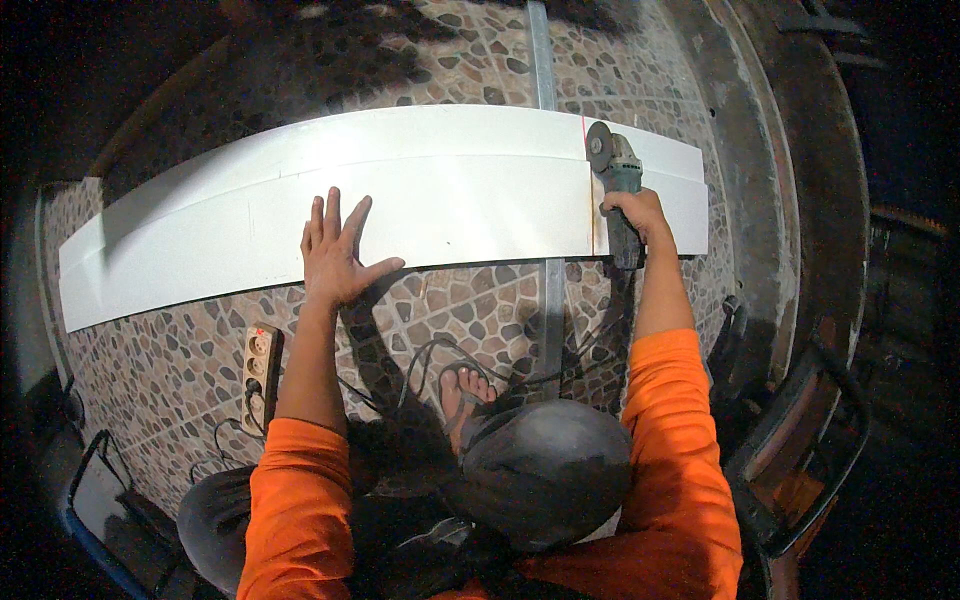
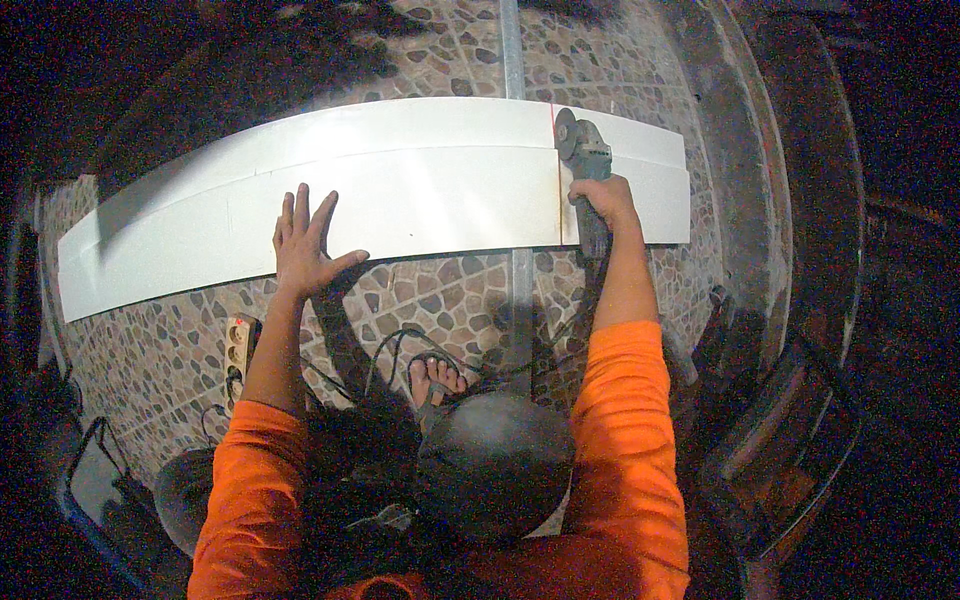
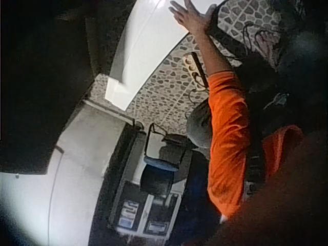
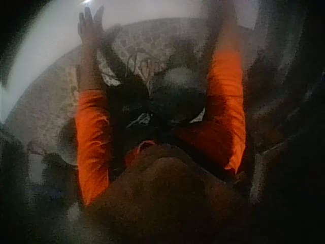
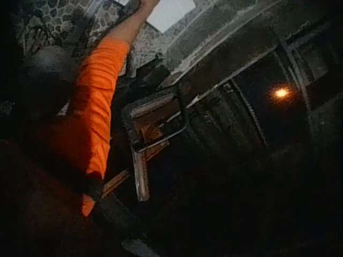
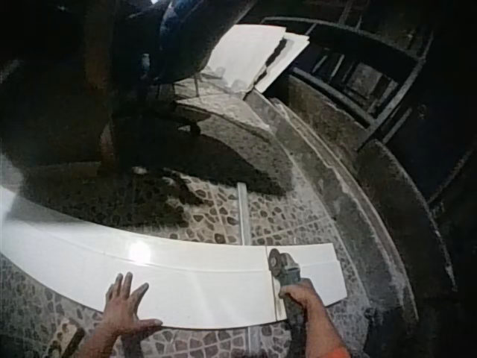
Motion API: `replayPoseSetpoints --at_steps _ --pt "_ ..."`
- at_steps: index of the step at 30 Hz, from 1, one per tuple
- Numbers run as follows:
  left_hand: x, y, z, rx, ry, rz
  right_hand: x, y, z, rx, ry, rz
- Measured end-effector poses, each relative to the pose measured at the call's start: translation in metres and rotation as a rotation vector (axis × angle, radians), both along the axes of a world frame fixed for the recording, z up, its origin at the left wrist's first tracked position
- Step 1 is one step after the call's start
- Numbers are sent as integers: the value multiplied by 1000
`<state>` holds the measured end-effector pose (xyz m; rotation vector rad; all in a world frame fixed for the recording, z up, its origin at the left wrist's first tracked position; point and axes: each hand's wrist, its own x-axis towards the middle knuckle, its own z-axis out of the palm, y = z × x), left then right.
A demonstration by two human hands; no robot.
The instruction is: The person uses an angle grinder to cut a white board while sitting on the floor.
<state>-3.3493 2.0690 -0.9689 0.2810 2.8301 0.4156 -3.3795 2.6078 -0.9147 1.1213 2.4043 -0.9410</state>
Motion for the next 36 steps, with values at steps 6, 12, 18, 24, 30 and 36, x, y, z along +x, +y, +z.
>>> replayPoseSetpoints --at_steps 6,12,18,24,30,36 --pt "1 -1 -1 14 18 -6 -1 -6 9 -33 8 -4" --pt "1 -1 -1 -7 22 0 -3 -9 12 -34 21 14" --pt "1 -1 -1 1 31 -2 -4 -6 4 -48 22 -12" --pt "0 2 -1 -4 18 -8 -6 0 4 -52 -1 -28" --pt "0 -2 0 -2 6 -6 -9 -14 10 -53 -7 -44" --pt "-1 1 7 12 -18 0 -10 -6 8 -22 -37 -51"
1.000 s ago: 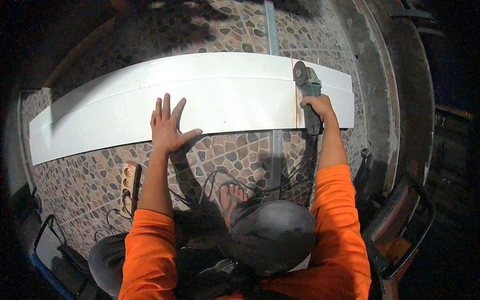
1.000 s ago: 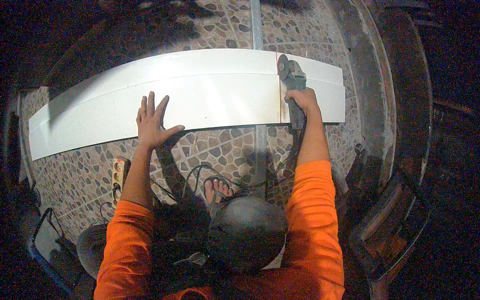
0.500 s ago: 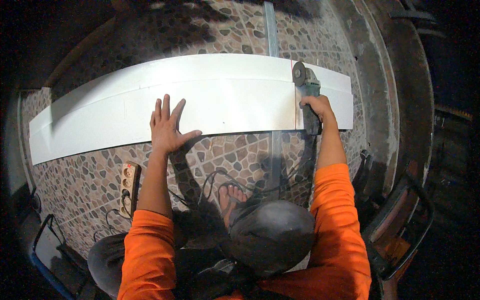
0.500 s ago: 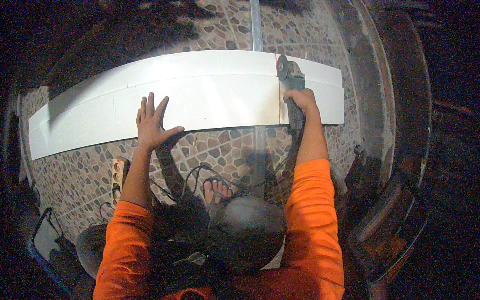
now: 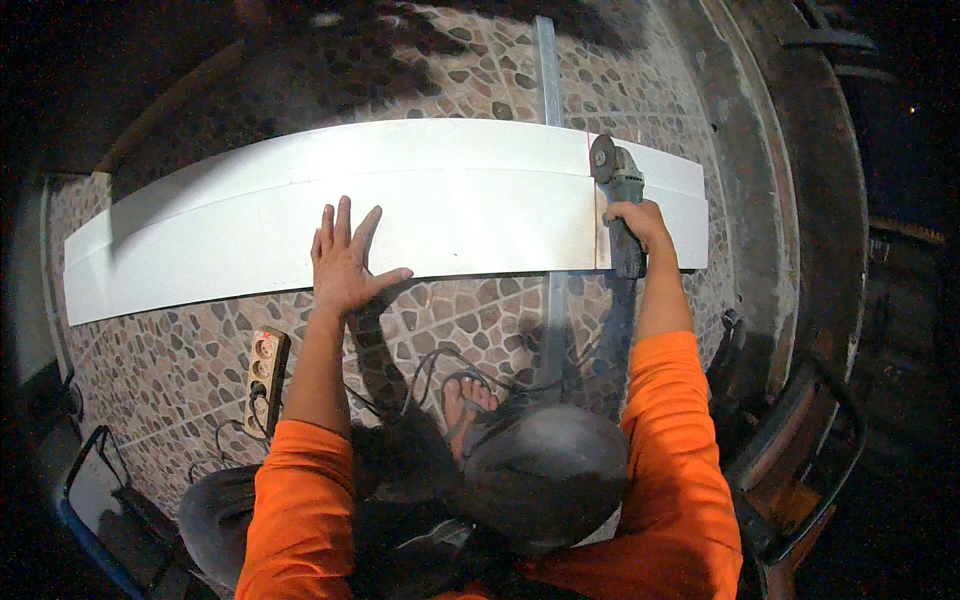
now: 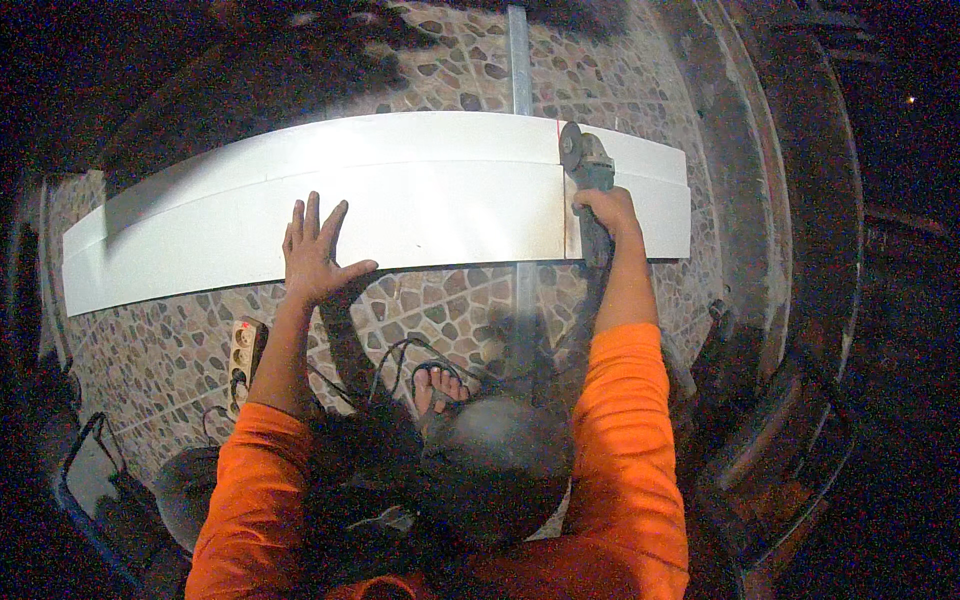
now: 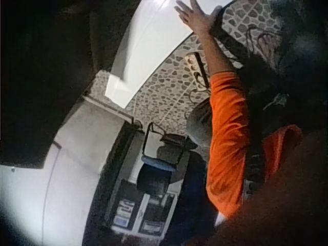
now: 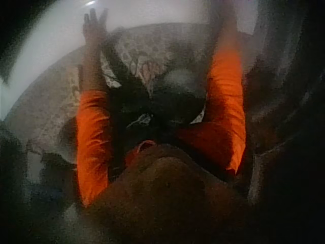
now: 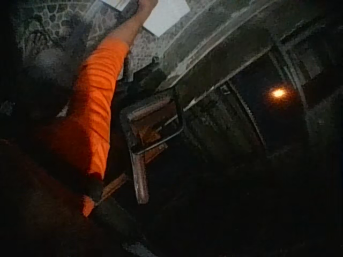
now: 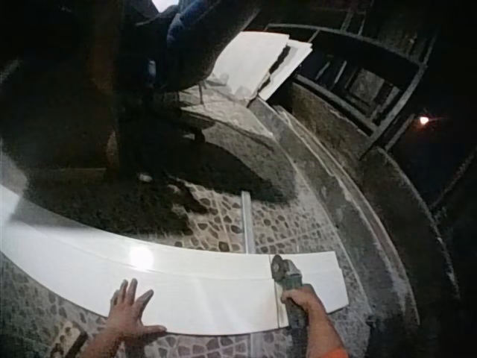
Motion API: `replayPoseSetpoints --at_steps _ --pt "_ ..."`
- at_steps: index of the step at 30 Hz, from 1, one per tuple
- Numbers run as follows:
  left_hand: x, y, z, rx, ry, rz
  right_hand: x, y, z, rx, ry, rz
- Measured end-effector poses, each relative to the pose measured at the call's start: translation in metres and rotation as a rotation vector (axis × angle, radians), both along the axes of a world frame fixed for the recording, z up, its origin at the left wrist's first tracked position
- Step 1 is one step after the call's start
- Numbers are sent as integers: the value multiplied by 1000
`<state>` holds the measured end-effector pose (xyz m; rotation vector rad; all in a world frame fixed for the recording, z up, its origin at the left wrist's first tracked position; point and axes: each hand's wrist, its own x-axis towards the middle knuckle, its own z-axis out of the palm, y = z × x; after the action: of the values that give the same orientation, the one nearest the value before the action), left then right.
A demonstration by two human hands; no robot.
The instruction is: The person uses an angle grinder to cut a white board while sitting on the floor.
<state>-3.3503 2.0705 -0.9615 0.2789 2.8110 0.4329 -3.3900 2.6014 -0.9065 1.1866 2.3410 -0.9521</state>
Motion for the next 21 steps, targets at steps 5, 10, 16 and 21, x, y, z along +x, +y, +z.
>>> replayPoseSetpoints --at_steps 5,10,16,21 --pt "2 -6 -6 17 16 2 -3 -7 4 -1 20 39" --pt "0 1 -2 -13 4 0 -4 0 2 24 3 34" --pt "1 -1 -5 0 22 -3 -8 3 -4 11 10 33" --pt "0 -2 -4 -3 20 -7 -11 3 -4 18 18 37"
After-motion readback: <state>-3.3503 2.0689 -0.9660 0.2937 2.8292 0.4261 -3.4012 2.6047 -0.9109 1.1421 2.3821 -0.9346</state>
